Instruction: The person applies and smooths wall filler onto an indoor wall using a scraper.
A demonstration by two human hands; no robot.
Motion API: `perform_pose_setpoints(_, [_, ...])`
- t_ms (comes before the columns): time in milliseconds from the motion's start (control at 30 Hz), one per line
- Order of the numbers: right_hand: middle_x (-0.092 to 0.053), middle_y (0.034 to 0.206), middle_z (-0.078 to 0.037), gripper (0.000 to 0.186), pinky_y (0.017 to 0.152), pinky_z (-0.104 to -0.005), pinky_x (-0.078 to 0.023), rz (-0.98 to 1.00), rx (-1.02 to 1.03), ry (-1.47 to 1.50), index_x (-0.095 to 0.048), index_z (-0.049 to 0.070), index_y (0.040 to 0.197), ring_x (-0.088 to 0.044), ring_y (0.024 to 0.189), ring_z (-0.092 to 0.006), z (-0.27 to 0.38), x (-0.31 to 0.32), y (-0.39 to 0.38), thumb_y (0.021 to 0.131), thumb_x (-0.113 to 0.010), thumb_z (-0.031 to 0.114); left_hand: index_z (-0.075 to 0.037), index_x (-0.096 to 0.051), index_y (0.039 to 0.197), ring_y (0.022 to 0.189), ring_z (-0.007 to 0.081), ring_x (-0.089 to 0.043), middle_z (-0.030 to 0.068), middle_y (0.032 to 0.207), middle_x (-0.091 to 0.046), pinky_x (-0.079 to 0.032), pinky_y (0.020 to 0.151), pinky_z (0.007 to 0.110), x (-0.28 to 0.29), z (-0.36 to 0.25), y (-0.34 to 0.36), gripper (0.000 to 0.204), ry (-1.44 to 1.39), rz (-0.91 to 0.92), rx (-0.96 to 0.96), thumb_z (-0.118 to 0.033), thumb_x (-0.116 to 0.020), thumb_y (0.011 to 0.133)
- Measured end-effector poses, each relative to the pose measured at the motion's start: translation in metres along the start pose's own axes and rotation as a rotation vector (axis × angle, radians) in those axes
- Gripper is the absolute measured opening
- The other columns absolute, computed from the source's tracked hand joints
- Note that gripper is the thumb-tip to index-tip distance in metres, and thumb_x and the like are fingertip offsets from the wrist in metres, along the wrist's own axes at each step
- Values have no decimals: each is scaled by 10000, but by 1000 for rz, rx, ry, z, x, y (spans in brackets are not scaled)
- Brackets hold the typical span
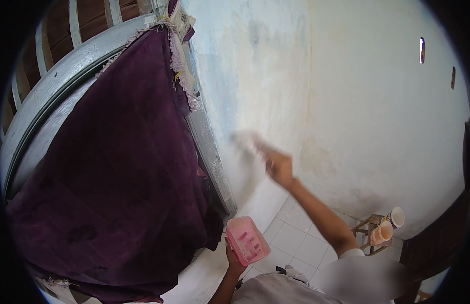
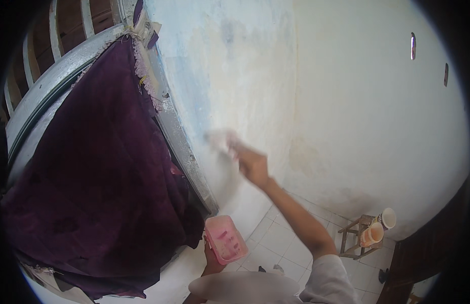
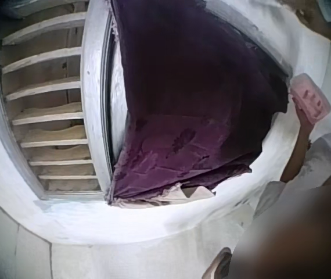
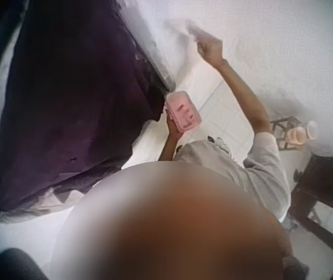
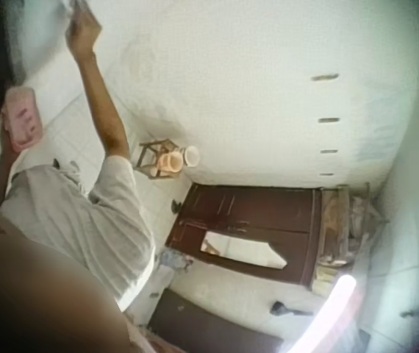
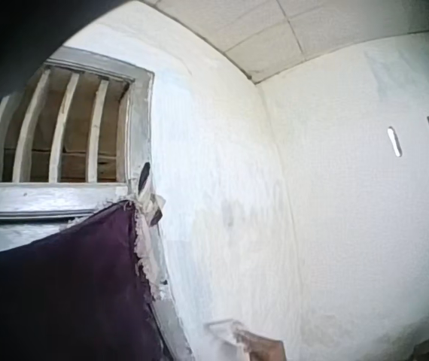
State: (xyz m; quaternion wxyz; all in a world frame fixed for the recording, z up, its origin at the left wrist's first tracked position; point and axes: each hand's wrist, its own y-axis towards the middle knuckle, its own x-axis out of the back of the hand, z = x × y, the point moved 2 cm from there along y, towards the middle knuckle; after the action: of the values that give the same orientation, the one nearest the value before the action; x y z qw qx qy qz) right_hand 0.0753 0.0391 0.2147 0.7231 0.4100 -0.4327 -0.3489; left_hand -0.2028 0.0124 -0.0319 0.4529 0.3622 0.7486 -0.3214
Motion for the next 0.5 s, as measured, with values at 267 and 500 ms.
perform_pose_setpoints(267, [-676, 1339, -95, 545, 944, -390, -583, -209, 294, -348, -678, 145, 1333, -694, 1155, -290, 11, 37, 211, 818, -662, -32, -182, -366, 1568, 1394, 344, -478, 102, 1523, -480, -387, 1145, 601, -14, 14, 7, 822, -46, 6, 35, -741, -439, 969])
perform_pose_setpoints(500, [-691, 1314, -103, 585, 974, -381, -586, 90, 246, -206, -703, 125, 1281, -687, 1187, -278, -15, -16, 9, 740, -644, -91, -185, -366, 1569, 1396, 340, -472, 100, 1519, -477, -385, 1146, 600, -17, 22, 12, 821, -46, -6, -43, -747, -421, 972])
